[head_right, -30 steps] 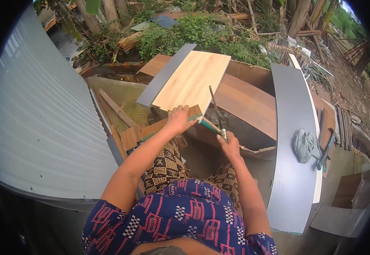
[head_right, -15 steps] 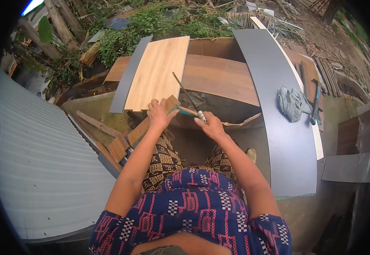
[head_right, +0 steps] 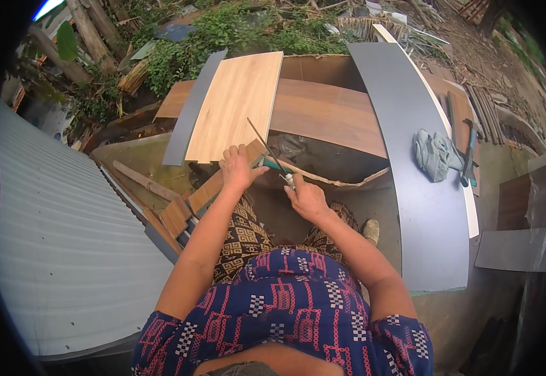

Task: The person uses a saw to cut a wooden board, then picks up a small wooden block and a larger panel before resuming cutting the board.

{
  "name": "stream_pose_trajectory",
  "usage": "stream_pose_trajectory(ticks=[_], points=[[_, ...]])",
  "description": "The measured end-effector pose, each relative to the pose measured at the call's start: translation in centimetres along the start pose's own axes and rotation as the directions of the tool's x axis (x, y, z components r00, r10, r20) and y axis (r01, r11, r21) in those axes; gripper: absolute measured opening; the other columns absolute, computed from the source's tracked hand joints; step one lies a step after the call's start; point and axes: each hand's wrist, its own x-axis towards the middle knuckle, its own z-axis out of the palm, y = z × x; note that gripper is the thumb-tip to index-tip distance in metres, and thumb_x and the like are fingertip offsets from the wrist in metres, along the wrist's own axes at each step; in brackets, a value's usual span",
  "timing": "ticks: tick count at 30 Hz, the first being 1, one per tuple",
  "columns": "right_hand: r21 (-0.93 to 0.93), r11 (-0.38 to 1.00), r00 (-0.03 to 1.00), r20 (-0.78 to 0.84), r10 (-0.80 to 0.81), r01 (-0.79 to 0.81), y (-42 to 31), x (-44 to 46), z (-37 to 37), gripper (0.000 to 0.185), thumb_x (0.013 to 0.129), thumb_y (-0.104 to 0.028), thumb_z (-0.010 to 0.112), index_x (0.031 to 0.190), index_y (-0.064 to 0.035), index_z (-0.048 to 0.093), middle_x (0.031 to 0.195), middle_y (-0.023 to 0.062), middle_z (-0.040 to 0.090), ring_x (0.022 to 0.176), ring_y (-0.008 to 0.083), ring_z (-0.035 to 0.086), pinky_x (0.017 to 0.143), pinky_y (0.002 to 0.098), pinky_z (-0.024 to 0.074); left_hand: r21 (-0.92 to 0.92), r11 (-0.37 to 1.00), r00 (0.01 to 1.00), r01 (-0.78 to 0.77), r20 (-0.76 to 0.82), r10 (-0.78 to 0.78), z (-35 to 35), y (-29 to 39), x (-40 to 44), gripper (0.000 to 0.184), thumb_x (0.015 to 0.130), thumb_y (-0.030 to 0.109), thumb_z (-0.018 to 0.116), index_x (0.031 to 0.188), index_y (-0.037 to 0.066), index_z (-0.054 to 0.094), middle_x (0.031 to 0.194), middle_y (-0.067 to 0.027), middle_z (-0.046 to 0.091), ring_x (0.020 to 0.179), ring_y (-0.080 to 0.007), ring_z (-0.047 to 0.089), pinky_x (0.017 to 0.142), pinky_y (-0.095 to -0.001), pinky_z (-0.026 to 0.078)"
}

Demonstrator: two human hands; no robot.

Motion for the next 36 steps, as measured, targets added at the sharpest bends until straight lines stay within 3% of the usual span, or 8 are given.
stream_pose_trajectory(ticks=[7,13,16,36], points=[[-0.021,1.0,0.999,0.033,0.007,-0.006,-0.4,1.4,1.8,0.028,0.088,-0.027,0.054,0.093,-0.0007,0.044,0.068,0.0227,0.06,0.067,0.0425,0.06,0.06,0.0511,0.0466,0.008,1.0,1.0,-0.002,-0.025,0.002,0.6,-0.1,0.1,0.067,0.061,0.04,0.08,0.106,0.003,0.049,0.108,-0.0108,0.048,0.104,-0.0288,0.045,0.085,-0.0452,0.038],[-0.034,0.999,0.999,0.035,-0.009,0.01,-0.4,1.5,2.0,0.028,0.088,-0.026,0.054,0.092,-0.0009,0.044,0.068,0.0224,0.061,0.067,0.0418,0.06,0.059,0.0506,0.0468,0.063,0.997,0.997,-0.034,-0.065,0.038,1.6,-0.6,0.4,0.054,0.062,0.02,0.076,0.105,0.003,0.047,0.103,-0.0125,0.048,0.1,-0.0312,0.047,0.08,-0.0449,0.041],[-0.044,0.999,0.999,0.034,-0.012,0.013,-0.4,1.6,2.2,0.027,0.088,-0.026,0.054,0.091,-0.0011,0.044,0.067,0.0222,0.06,0.067,0.0417,0.06,0.059,0.0505,0.0468,0.022,0.999,0.995,-0.032,-0.094,0.034,1.1,-0.3,0.1,0.043,0.063,0.009,0.067,0.101,0.003,0.049,0.101,-0.0117,0.048,0.097,-0.0302,0.047,0.08,-0.044,0.04],[-0.113,0.993,0.995,0.09,0.052,-0.042,2.6,-5.0,0.5,0.024,0.087,-0.022,0.054,0.092,-0.0032,0.04,0.067,0.0228,0.059,0.064,0.0437,0.058,0.056,0.0524,0.0449,-0.011,0.999,0.992,-0.048,-0.12,0.046,1.8,-0.9,0.5,0.035,0.066,0.006,0.063,0.099,0.003,0.051,0.099,-0.0123,0.05,0.096,-0.0317,0.048,0.076,-0.0457,0.043]])
